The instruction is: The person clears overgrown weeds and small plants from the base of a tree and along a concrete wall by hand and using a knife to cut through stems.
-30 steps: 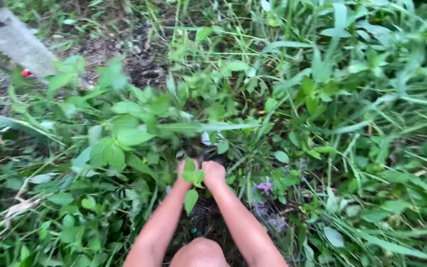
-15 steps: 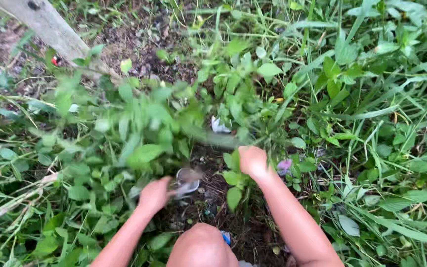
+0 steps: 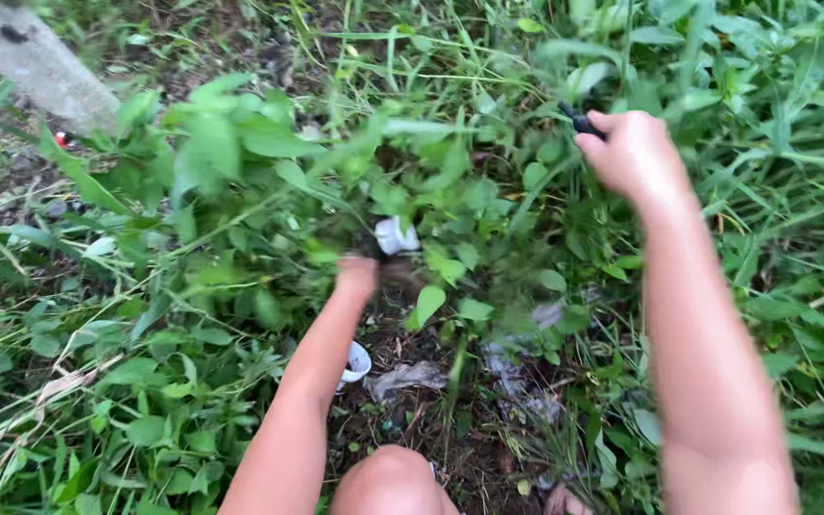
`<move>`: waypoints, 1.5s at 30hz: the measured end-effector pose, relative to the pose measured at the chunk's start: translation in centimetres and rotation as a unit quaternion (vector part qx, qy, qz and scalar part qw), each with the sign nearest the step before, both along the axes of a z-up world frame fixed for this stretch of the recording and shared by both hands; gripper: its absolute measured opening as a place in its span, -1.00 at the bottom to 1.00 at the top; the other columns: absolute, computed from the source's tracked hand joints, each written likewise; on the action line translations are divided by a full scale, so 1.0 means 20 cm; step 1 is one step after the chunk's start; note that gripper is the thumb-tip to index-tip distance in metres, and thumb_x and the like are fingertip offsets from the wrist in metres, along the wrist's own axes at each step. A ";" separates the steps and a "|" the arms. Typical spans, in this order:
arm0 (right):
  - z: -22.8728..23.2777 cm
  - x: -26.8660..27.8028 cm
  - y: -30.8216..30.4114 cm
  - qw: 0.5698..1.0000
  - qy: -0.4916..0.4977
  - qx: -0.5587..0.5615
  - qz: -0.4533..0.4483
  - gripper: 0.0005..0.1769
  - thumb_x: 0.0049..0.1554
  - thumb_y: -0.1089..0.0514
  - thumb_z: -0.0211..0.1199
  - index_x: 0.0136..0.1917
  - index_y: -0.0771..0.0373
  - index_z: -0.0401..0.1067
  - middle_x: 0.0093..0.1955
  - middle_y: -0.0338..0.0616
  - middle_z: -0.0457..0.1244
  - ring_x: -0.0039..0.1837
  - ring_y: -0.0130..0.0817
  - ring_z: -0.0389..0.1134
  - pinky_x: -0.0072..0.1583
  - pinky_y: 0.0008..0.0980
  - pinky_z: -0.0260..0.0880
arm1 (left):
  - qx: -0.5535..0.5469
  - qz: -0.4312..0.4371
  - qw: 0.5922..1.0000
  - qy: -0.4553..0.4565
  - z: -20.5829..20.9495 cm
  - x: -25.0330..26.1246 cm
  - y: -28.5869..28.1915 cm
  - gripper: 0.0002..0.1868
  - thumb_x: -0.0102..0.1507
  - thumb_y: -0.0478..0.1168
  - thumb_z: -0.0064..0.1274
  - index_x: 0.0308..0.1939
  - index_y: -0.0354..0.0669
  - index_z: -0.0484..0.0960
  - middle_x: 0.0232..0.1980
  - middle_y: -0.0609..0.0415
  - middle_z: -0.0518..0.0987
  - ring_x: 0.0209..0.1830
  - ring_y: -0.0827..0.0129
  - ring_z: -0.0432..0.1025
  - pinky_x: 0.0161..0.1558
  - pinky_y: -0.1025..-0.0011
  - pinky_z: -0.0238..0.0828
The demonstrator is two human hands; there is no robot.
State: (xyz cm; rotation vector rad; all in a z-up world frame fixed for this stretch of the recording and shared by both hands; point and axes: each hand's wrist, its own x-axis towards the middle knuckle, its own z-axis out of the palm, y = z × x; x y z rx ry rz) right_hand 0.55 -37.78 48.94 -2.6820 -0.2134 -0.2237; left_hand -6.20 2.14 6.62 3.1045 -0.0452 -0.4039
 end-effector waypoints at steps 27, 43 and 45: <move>-0.68 -1.11 -0.10 0.914 0.248 -0.276 0.165 -0.75 0.26 0.20 0.04 0.10 0.26 0.50 -0.24 0.00 0.42 -0.20 0.00 0.50 -0.19 -0.06 0.53 | -0.021 -0.187 0.982 -0.015 -0.18 0.00 -0.98 -0.73 0.24 -0.05 0.04 -0.38 -0.10 0.72 -0.30 -0.11 0.66 -0.28 0.05 0.57 -0.26 0.14 0.46; -1.30 -1.09 0.58 0.917 0.307 -0.231 0.106 -0.79 0.14 0.21 0.21 -0.04 0.16 0.65 0.03 0.00 0.44 0.07 -0.12 0.51 0.02 -0.19 0.54 | -0.097 -0.123 0.988 0.008 -0.21 -0.06 -1.03 -0.67 0.31 0.00 0.00 -0.25 -0.13 0.74 -0.16 -0.18 0.69 -0.15 -0.02 0.58 -0.13 0.10 0.49; -1.29 -1.05 0.56 0.920 0.307 -0.220 0.100 -0.79 0.15 0.21 0.20 -0.04 0.15 0.65 0.04 0.01 0.45 0.08 -0.10 0.51 0.03 -0.17 0.53 | -0.153 -0.098 0.983 -0.004 -0.20 -0.08 -1.02 -0.66 0.32 0.01 0.00 -0.23 -0.13 0.74 -0.14 -0.19 0.69 -0.14 -0.03 0.58 -0.12 0.10 0.50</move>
